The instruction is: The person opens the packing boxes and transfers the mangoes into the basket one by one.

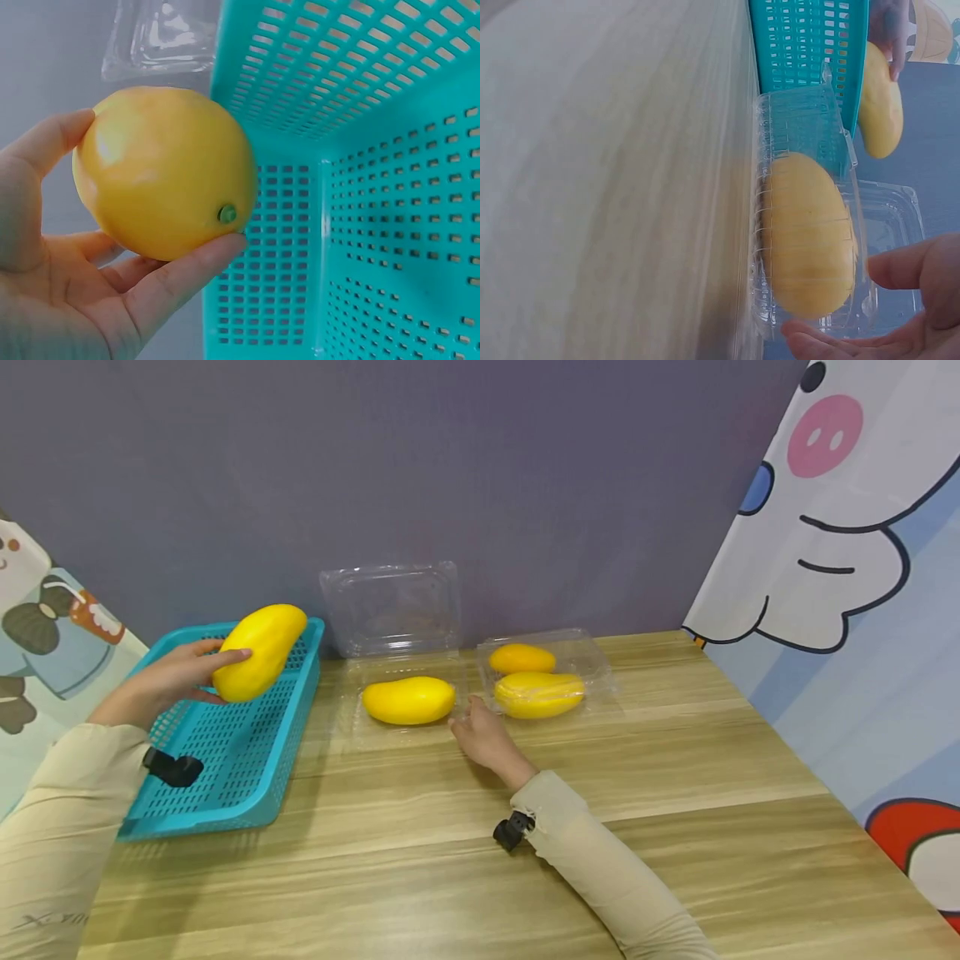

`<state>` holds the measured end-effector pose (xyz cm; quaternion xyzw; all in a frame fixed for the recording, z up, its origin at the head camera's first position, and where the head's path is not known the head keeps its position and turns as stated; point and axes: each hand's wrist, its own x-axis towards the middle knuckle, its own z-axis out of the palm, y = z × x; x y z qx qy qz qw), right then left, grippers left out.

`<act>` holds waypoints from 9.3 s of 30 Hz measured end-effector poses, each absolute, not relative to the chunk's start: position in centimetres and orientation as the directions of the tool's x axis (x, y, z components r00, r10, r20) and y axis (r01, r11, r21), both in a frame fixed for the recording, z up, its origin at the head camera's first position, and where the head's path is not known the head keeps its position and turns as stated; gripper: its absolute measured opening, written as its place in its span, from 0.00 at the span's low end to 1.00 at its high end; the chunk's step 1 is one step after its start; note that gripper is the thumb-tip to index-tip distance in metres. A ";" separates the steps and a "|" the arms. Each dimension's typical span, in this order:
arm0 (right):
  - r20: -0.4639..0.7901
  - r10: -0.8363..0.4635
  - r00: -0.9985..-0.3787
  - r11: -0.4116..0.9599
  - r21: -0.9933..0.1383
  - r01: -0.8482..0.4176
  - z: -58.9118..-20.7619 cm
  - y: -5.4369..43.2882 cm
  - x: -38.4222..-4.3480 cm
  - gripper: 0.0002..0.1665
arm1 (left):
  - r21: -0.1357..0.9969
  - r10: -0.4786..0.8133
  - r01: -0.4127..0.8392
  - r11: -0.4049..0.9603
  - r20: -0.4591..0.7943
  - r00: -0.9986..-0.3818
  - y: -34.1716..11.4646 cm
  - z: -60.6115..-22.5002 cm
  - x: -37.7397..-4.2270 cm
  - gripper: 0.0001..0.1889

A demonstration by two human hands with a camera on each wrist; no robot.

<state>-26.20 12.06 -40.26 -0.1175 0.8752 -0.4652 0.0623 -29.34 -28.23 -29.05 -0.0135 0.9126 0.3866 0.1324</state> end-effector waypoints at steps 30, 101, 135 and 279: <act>-0.002 -0.270 -0.963 0.552 -0.820 -0.153 -40.1 12.0 -26.1 0.38 | 0.657 0.042 -0.302 0.691 -0.453 -0.891 -29.7 -31.9 -30.9 0.50; 0.001 -0.254 -0.967 0.566 -0.811 -0.150 -40.3 11.9 -26.4 0.37 | 0.597 0.054 -0.367 0.713 -0.569 -0.821 -29.0 -33.1 -31.9 0.50; 0.000 -0.259 -0.966 0.550 -0.822 -0.147 -40.3 11.9 -26.2 0.38 | 0.503 -0.050 -0.333 0.798 -0.496 -0.867 -30.9 -32.3 -31.3 0.47; 0.009 -0.258 -0.966 0.531 -0.834 -0.150 -40.2 11.8 -26.3 0.37 | 0.375 0.542 0.413 0.830 -0.367 -0.756 -8.0 -33.7 -34.9 0.46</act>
